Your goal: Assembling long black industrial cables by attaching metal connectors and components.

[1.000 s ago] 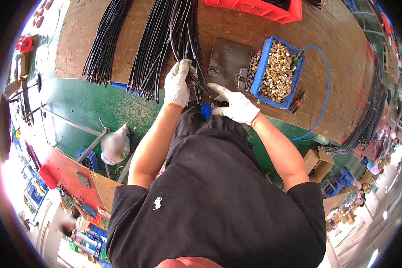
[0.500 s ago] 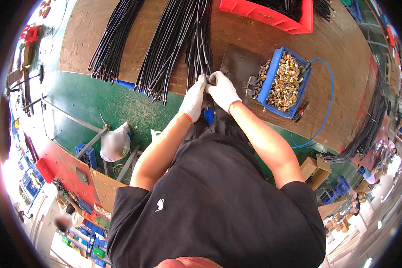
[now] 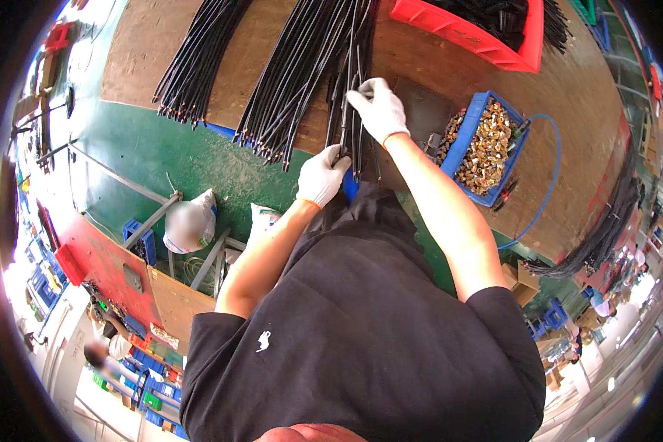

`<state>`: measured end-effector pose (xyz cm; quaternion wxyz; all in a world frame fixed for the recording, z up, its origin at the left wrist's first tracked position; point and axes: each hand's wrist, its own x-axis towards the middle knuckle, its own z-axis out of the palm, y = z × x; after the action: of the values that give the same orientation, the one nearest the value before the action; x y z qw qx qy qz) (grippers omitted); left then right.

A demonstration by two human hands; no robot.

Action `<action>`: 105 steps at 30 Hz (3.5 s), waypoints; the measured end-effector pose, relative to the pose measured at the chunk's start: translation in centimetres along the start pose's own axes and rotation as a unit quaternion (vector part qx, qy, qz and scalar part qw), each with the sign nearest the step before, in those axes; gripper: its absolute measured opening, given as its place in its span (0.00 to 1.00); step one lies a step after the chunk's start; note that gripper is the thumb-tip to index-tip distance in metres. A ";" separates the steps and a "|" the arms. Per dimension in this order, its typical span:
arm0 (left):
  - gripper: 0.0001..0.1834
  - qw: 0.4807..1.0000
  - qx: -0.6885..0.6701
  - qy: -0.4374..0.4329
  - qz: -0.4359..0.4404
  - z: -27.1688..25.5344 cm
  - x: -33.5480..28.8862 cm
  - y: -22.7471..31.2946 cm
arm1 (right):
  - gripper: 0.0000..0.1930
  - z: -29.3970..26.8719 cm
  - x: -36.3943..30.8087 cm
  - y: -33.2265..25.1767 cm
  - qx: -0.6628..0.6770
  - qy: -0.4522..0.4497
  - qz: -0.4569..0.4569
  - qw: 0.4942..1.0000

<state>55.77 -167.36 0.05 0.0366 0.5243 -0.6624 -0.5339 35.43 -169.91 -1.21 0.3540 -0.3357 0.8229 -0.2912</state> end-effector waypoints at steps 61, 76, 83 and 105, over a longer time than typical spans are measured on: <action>0.18 0.849 -0.371 -0.271 -0.260 -9.2 12.8 -2.2 | 0.10 2.2 -8.2 0.0 0.462 -0.184 0.338 0.799; 0.10 0.843 -0.388 -0.291 -0.233 -8.6 12.4 -3.2 | 0.08 2.8 -8.8 1.0 0.453 -0.171 0.262 0.835; 0.11 0.793 -0.478 -0.251 -0.283 -8.4 10.9 -1.8 | 0.09 3.2 -10.1 1.4 0.543 -0.213 0.259 0.770; 0.11 0.893 -0.266 -0.278 -0.235 -9.5 11.5 -0.1 | 0.21 3.8 -14.6 2.7 0.227 -0.298 0.069 0.925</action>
<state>56.47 -182.12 -1.87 -0.1376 0.4658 -0.3365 -0.8068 45.10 -158.11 0.37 0.6686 -0.2606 0.6125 -0.3315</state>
